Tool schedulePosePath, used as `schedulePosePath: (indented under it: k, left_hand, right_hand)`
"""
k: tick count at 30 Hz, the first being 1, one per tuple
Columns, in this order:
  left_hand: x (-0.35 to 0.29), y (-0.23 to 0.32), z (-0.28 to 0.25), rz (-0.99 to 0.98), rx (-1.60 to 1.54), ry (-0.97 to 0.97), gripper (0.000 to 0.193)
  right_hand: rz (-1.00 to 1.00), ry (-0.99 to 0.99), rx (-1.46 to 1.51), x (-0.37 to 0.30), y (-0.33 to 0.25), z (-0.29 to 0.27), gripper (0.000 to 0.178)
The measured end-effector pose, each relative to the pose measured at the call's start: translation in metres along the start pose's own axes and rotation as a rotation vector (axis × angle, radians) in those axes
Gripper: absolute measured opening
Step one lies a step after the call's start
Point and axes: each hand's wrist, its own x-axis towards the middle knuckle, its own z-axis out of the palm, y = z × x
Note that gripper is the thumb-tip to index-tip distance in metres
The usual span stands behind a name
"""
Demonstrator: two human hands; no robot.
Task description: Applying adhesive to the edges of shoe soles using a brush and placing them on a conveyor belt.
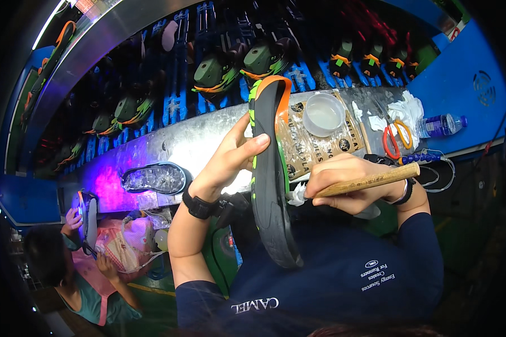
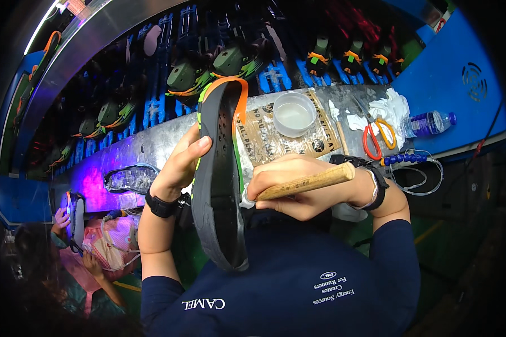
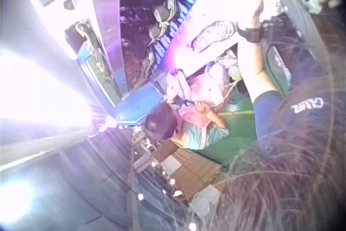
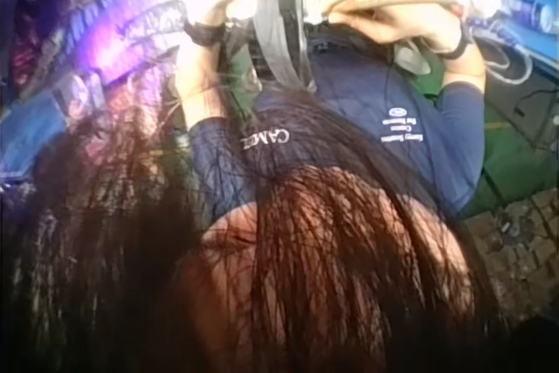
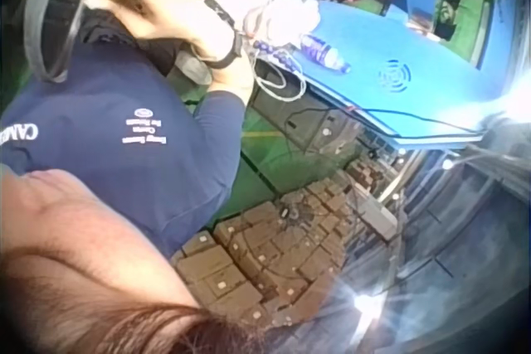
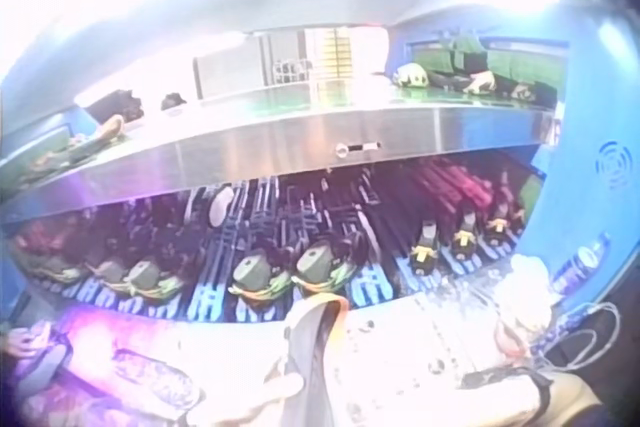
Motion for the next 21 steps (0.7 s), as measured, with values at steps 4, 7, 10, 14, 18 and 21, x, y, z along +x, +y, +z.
schedulePosePath:
  k: [4,7,10,14,18,21]
  left_hand:
    - [0.001,0.001,0.0,-0.015,0.023,-0.003,0.072]
    - [0.0,-0.002,-0.002,-0.01,-0.103,0.012,0.069]
    - [-0.002,0.001,-0.011,0.042,-0.098,0.018,0.064]
    - [-0.01,0.028,-0.019,0.154,-0.088,0.171,0.065]
    - [-0.026,0.067,-0.016,0.49,0.026,0.131,0.069]
    - [-0.034,0.088,-0.01,0.718,0.109,0.145,0.067]
  right_hand:
    - [-0.011,0.037,0.049,-0.003,0.003,0.002,0.012]
    - [0.007,0.222,0.052,-0.014,0.01,-0.004,0.014]
    - [0.087,0.648,0.117,-0.036,0.017,-0.008,0.014]
    - [0.072,0.959,0.295,-0.067,0.036,-0.009,0.012]
    - [0.139,1.108,0.334,-0.101,0.056,0.0,0.012]
    - [0.185,1.192,0.399,-0.123,0.065,0.002,0.014]
